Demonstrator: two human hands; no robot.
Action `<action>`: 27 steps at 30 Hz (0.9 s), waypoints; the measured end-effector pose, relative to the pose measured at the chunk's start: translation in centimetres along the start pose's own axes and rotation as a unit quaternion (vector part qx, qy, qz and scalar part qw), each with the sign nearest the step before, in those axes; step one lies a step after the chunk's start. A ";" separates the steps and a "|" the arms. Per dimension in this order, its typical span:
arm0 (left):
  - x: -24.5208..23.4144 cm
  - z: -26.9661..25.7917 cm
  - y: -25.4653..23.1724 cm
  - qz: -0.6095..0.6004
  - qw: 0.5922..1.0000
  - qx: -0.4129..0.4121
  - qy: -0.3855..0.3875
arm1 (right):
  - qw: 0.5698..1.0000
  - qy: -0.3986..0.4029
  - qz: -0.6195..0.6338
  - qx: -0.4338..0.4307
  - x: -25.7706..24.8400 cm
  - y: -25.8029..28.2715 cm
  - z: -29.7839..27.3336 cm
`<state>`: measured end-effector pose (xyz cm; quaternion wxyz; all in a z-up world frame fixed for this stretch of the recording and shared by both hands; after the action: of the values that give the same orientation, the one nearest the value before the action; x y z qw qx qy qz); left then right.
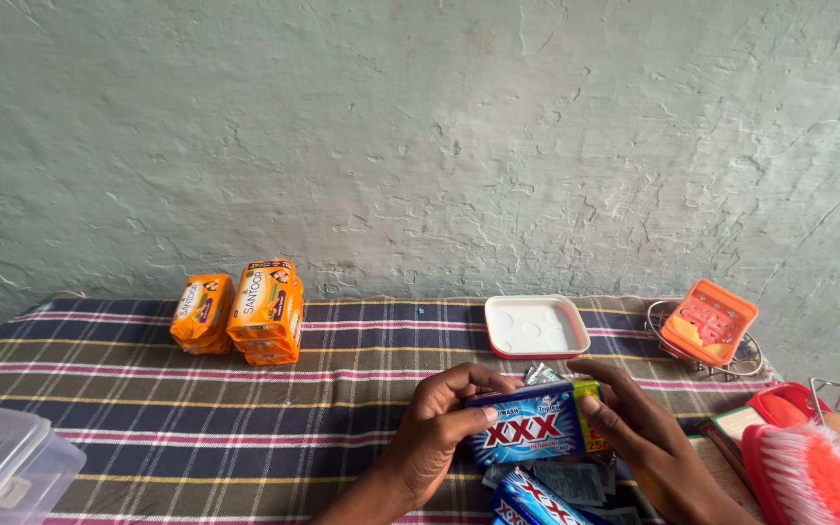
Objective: The person picks up orange Santoor soap bars and blue XXX soap bars from a pile on a plaid cloth. They rotate each bar to view the packaging and place them in neat stacks on the left side of the cloth. The person handles the bars one by one, creating separate stacks for each brand.
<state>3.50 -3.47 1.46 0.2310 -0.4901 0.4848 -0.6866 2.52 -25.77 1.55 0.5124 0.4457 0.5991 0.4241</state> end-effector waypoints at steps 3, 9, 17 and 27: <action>-0.1 0.1 0.2 0.003 1.000 0.004 0.004 | 1.000 -0.004 0.003 0.002 -0.2 -0.6 0.1; -0.4 0.4 0.7 0.025 0.999 0.029 0.000 | 0.998 0.029 -0.025 -0.040 -0.2 -1.1 0.6; -0.9 0.3 0.3 -0.017 0.998 0.051 -0.037 | 0.979 0.163 0.080 -0.090 2.2 -0.3 -0.3; -0.3 0.2 -0.3 -0.001 0.999 0.043 -0.024 | 0.966 0.172 0.140 -0.130 2.4 0.3 -0.8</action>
<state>3.84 -3.22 1.62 0.2629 -0.4966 0.4490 -0.6947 1.60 -23.46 1.35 0.3905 0.3753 0.5495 0.6362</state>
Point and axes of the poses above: each hand's wrist, its own z-axis towards the middle knuckle, its own x-axis out of the palm, y = z × x, the point moved 6 cm from there along z, towards the middle knuckle, and after that the axes turned 1 degree about -y, right-handed, at the moved point
